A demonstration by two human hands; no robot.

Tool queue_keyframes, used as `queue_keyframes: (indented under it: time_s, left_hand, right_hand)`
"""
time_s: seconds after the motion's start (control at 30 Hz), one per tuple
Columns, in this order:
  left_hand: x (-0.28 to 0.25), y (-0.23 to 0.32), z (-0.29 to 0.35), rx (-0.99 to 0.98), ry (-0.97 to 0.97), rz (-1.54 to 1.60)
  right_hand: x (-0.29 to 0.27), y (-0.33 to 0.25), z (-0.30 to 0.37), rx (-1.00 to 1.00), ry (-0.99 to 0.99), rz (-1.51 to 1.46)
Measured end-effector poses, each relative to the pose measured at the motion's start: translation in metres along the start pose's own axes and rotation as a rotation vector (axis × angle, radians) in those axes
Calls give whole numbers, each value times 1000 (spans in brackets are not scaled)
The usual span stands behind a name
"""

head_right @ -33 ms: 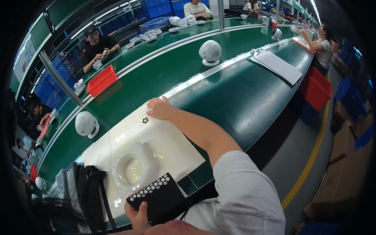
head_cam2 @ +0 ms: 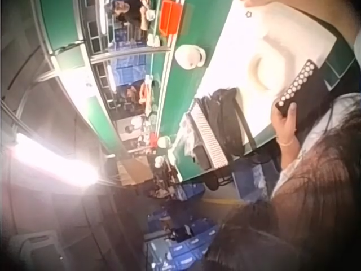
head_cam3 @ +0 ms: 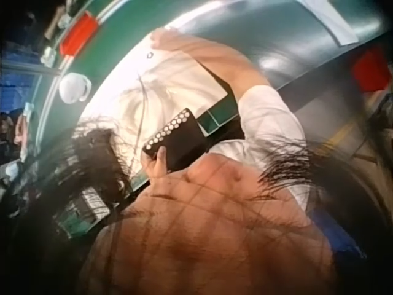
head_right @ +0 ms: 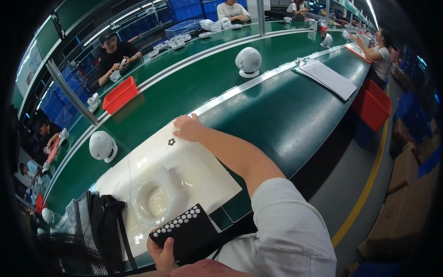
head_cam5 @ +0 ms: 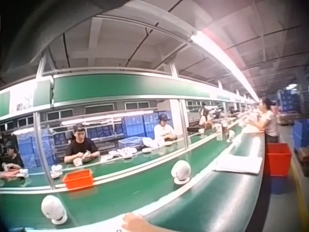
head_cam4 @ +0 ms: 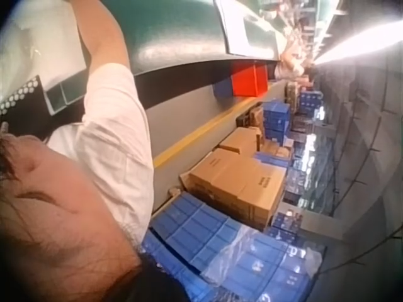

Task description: Assembling internal parts into a circular white plastic housing on a factory production line.

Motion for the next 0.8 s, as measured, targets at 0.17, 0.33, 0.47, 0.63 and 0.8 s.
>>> queue_keyframes:
  time_s: [0.17,0.33,0.47,0.63,0.8]
  left_hand:
    - [4,6,-1,28,-19,-23]
    - [5,3,-1,30,-8,0]
    - [5,8,-1,34,5,-30]
    - [8,11,-6,61,-56,-35]
    - [4,6,-6,85,-53,-59]
  right_hand:
    - [-1,1,1,-1,17,-11]
    - [-2,3,1,-15,18,-8]
    - [-3,0,0,-34,19,-17]
    - [-4,2,2,-9,7,-6]
    - [-7,-4,4,10,3,-37]
Point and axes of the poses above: each hand's wrist, its own z-axis away from the middle knuckle, its own x-axis out of the palm, y = z × x, the point moved 4 cm from there along -z, towards the middle knuckle, and after that the axes turned 2 degrees about -z, right-handed, at the moved point
